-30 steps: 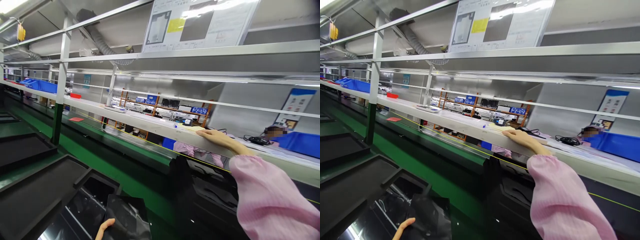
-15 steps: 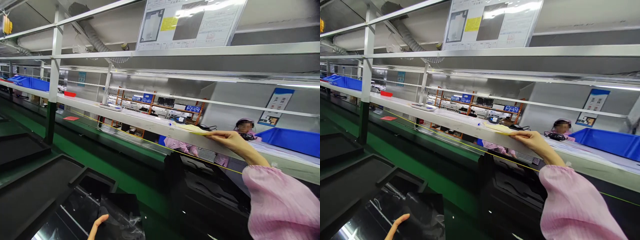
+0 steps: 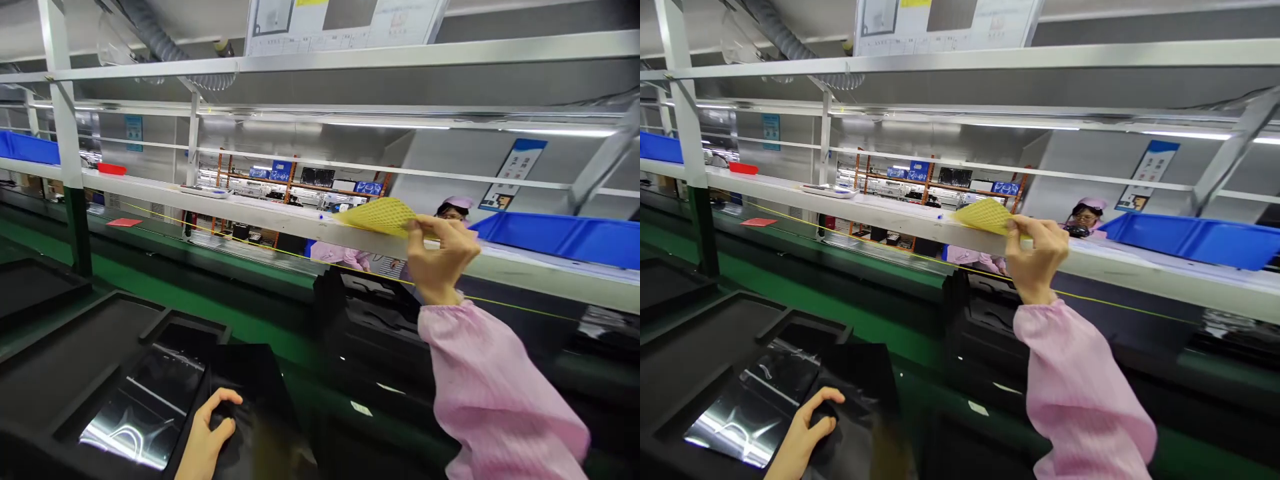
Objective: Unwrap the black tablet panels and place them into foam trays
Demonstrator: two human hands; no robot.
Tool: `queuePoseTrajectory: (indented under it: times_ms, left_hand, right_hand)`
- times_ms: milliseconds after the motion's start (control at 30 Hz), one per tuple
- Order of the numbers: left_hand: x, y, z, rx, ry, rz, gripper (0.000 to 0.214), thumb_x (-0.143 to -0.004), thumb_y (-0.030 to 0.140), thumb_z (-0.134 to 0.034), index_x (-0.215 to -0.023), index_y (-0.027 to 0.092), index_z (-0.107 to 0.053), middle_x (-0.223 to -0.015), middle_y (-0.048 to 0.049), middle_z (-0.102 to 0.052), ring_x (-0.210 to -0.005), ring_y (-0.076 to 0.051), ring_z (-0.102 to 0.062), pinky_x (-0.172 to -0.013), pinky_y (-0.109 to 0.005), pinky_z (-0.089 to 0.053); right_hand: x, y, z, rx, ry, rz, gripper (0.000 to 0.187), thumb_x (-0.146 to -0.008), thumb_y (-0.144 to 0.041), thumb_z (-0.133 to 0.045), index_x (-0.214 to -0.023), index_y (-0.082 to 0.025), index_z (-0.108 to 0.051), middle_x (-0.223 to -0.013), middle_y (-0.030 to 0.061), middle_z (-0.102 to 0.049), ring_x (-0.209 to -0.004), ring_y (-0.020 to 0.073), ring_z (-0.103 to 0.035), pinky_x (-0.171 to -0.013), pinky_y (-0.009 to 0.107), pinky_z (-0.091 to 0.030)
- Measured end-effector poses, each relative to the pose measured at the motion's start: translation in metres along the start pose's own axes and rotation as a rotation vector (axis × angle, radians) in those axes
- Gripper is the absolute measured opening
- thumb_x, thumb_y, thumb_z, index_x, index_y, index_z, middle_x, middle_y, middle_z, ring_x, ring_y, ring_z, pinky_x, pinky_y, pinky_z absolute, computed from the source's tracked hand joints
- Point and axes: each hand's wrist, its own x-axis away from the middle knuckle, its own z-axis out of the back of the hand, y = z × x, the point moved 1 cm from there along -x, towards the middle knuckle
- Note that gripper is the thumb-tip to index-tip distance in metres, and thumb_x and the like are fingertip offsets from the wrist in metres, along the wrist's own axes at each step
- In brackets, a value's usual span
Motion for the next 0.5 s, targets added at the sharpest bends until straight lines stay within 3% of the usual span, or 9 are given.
queuePoseTrajectory:
  times_ms: [100,267,367,433,500]
  left_hand:
    - [0.01,0.015,-0.011,-0.029,0.012,0.01,0.022,-0.067,0.04,-0.079,-0.079,0.023,-0.074,-0.075,0.0022,-0.068,-0.068,-0.015,-0.058,-0.064,-0.024,-0.044]
    - [0.022,0.042,-0.019,-0.121,-0.081,-0.14,0.056,-0.073,0.075,-0.067,-0.085,0.022,-0.08,-0.096,-0.0083,-0.076,-0.105,-0.031,-0.065,-0.101,-0.038,-0.045]
    - [0.029,0.051,-0.025,-0.035,-0.16,-0.183,0.077,-0.068,0.086,-0.059,-0.098,0.018,-0.079,-0.105,-0.0136,-0.077,-0.11,-0.034,-0.065,-0.105,-0.043,-0.045]
    - [0.033,0.055,-0.029,0.04,-0.145,-0.157,0.077,-0.067,0.083,-0.065,-0.099,0.015,-0.078,-0.106,-0.0148,-0.077,-0.108,-0.034,-0.067,-0.102,-0.043,-0.047]
    - [0.038,0.056,-0.031,0.101,-0.136,-0.085,0.067,-0.065,0.073,-0.076,-0.096,0.013,-0.078,-0.104,-0.014,-0.078,-0.103,-0.033,-0.069,-0.098,-0.042,-0.05]
  right_hand:
    - [0.034,-0.022,0.015,0.041,-0.019,0.164,0.05,-0.102,-0.053,-0.036,-0.1,-0.019,-0.071,-0.094,0.0109,-0.069,-0.103,0.0294,-0.063,-0.104,0.054,-0.043]
    - [0.143,-0.068,0.057,-0.085,-0.182,0.569,0.018,-0.1,-0.028,-0.057,-0.103,-0.037,-0.072,-0.097,-0.0093,-0.071,-0.092,0.0201,-0.068,-0.101,0.043,-0.049]
    - [0.205,-0.093,0.088,-0.2,-0.373,0.729,0.042,-0.099,-0.005,-0.051,-0.13,-0.032,-0.06,-0.127,-0.0078,-0.061,-0.113,0.0137,-0.062,-0.118,0.033,-0.037]
    - [0.23,-0.1,0.105,-0.246,-0.543,0.817,0.048,-0.102,-0.002,-0.039,-0.144,-0.024,-0.047,-0.134,-0.0024,-0.056,-0.125,0.011,-0.055,-0.126,0.031,-0.024]
    - [0.24,-0.102,0.117,-0.245,-0.64,0.904,0.049,-0.102,-0.004,-0.031,-0.147,-0.021,-0.041,-0.136,-0.0021,-0.055,-0.131,0.0085,-0.049,-0.129,0.031,-0.018]
